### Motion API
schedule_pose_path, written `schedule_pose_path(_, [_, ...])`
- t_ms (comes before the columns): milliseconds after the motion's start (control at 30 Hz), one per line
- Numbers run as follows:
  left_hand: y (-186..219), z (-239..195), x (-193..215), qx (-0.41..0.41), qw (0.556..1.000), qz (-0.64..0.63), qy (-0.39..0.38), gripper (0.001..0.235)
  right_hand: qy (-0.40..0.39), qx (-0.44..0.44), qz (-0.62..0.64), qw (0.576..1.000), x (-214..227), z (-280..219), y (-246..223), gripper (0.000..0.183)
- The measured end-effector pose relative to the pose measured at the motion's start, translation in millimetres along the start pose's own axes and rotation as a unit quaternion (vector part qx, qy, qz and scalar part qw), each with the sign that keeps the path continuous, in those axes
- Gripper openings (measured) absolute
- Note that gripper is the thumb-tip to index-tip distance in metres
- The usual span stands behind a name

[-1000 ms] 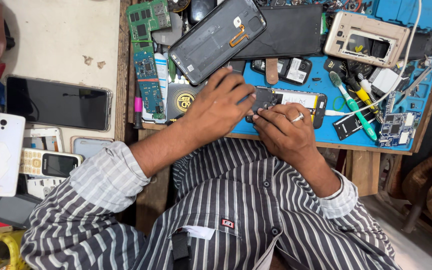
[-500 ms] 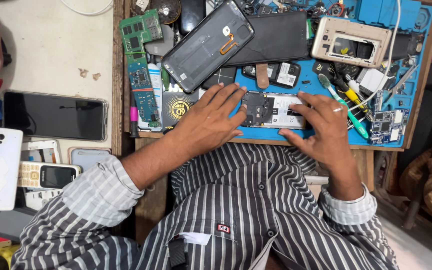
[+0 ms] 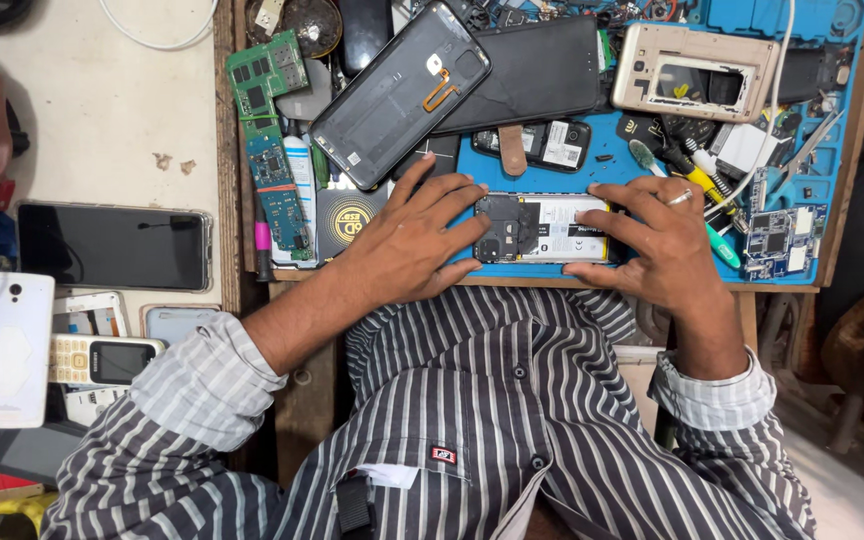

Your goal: The person disassembles a smartphone, removes the back cover, and uses a screwdriver to remove screws from the motherboard. They then connect a charging cable to test the device and continue to manipulate internal components.

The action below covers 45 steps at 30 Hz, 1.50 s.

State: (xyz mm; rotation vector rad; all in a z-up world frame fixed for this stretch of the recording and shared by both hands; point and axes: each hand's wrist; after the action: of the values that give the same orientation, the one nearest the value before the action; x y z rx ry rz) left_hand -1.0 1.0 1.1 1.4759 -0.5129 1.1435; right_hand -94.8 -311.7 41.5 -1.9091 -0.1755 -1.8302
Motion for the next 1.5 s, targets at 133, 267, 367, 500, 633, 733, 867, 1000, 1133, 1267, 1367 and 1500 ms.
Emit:
schedule_pose_path(133, [7.0,1.6,3.4,0.011,0.999,0.039,-0.01,0.055,-0.021,-0.01,-0.012,1.0,6.3,2.7,-9.5,0.055])
schedule_pose_path(267, [12.9,2.8,6.5,0.022,0.997,0.067,-0.012,0.055,-0.032,0.03,0.017,0.999,3.1,13.0,-29.3,0.053])
schedule_pose_path(367, [13.9,3.5,6.0,0.034,0.997,0.072,-0.008,0.055,-0.024,0.03,0.006,0.999,-6.7,21.2,-43.0,0.052])
schedule_pose_path(500, [13.0,4.8,4.9,0.037,0.996,0.085,-0.008,0.059,-0.025,0.008,-0.006,1.0,-10.8,28.5,-48.6,0.051])
schedule_pose_path(633, [11.6,5.6,2.7,0.037,0.997,0.074,-0.012,0.06,-0.024,-0.011,-0.018,0.999,-10.9,28.4,-54.0,0.05])
schedule_pose_path(733, [8.7,5.7,8.3,0.021,0.996,0.08,-0.014,0.06,-0.026,-0.014,-0.045,0.999,-9.6,29.8,-58.3,0.047])
schedule_pose_path(867, [10.0,-1.9,12.4,0.017,0.996,0.083,-0.011,0.057,-0.024,-0.009,-0.05,0.998,-12.8,28.2,-60.2,0.045])
schedule_pose_path(1000, [15.4,-6.2,14.1,0.042,0.996,0.077,-0.009,0.058,-0.01,-0.028,-0.065,0.997,-19.3,25.2,-62.9,0.045])
schedule_pose_path(1133, [16.6,-10.5,13.8,0.061,0.994,0.087,-0.034,0.06,-0.011,-0.054,-0.052,0.997,-25.1,18.6,-66.5,0.043])
schedule_pose_path(1267, [13.1,-11.5,18.5,0.06,0.994,0.086,-0.038,0.061,-0.005,-0.058,-0.053,0.997,-25.2,21.2,-67.1,0.044])
schedule_pose_path(1367, [13.8,-10.3,18.9,0.061,0.994,0.088,-0.027,0.061,-0.003,-0.059,-0.064,0.996,-24.7,21.7,-68.4,0.045])
schedule_pose_path(1500, [9.9,-9.6,21.2,0.052,0.994,0.092,-0.031,0.061,0.004,-0.056,-0.065,0.996,-28.5,26.1,-71.5,0.047])
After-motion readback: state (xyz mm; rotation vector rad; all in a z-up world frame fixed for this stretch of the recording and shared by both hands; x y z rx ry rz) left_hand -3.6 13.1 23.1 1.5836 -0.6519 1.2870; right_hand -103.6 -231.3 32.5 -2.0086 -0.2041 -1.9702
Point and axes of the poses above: each hand's wrist, its own z-axis towards the middle knuckle, its own x-axis out of the back of the hand, y = z × x, and after that the axes turned 10 degrees about -y, right-handed
